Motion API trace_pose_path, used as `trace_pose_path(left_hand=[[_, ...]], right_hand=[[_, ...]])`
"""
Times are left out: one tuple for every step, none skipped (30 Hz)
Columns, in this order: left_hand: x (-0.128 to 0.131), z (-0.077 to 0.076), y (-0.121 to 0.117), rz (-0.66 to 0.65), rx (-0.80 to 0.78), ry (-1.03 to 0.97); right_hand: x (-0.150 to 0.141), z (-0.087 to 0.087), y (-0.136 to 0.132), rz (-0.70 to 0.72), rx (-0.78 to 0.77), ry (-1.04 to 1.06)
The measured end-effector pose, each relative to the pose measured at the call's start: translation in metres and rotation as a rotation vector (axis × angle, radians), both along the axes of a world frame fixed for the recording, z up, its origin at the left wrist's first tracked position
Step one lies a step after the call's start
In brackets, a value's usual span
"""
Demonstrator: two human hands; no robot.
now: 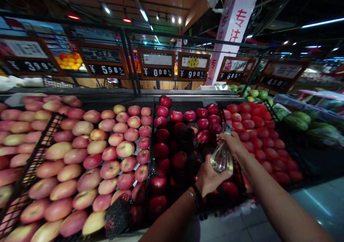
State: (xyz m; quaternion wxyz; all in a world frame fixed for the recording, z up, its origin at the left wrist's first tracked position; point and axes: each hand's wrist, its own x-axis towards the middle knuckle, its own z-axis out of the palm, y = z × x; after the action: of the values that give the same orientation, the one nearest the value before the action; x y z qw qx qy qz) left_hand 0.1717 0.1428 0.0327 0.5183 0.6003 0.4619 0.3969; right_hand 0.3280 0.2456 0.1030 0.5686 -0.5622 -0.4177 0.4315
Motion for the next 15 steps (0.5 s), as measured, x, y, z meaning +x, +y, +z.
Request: trace_pose_path(left_hand=[[0.006, -0.005, -0.006, -0.033, -0.011, 0.005], [0.010, -0.010, -0.013, -0.071, -0.021, 0.006], [0.014, -0.015, -0.020, -0.111, -0.029, 0.012], [0.017, -0.021, -0.027, -0.151, -0.045, 0.022], [0.020, -0.027, -0.035, -0.192, -0.062, 0.033], [0.023, -0.033, -0.043, -0.224, -0.078, 0.044], [0.026, -0.038, -0.052, -0.246, -0.097, 0.045], [0.029, -0.044, -0.061, -0.256, -0.122, 0.043], [0.032, -0.049, -0.071, -0.263, -0.153, 0.044], [0.034, -0.054, -0.080, -0.270, -0.190, 0.053], [0.037, -0.059, -0.090, -0.277, -0.228, 0.072], [0.038, -0.066, -0.099, -0.292, -0.266, 0.096], [0.038, -0.073, -0.108, -0.317, -0.294, 0.113], [0.037, -0.082, -0.115, -0.345, -0.312, 0.106], [0.035, -0.093, -0.122, -0.382, -0.333, 0.077]], right_hand=[[0.008, -0.006, -0.010, -0.013, -0.009, 0.000], [0.014, -0.013, -0.022, -0.020, -0.022, 0.000], [0.020, -0.021, -0.034, -0.024, -0.040, 0.001], [0.026, -0.029, -0.047, -0.025, -0.062, 0.003], [0.030, -0.037, -0.061, -0.027, -0.088, 0.007], [0.034, -0.046, -0.074, -0.032, -0.113, 0.014], [0.038, -0.056, -0.088, -0.042, -0.138, 0.024], [0.040, -0.065, -0.102, -0.060, -0.161, 0.037], [0.043, -0.075, -0.115, -0.084, -0.184, 0.053], [0.044, -0.085, -0.127, -0.114, -0.206, 0.072], [0.046, -0.095, -0.139, -0.147, -0.228, 0.093], [0.047, -0.104, -0.151, -0.178, -0.248, 0.114], [0.047, -0.114, -0.161, -0.208, -0.268, 0.134], [0.048, -0.123, -0.172, -0.230, -0.287, 0.153], [0.048, -0.133, -0.181, -0.242, -0.301, 0.171]])
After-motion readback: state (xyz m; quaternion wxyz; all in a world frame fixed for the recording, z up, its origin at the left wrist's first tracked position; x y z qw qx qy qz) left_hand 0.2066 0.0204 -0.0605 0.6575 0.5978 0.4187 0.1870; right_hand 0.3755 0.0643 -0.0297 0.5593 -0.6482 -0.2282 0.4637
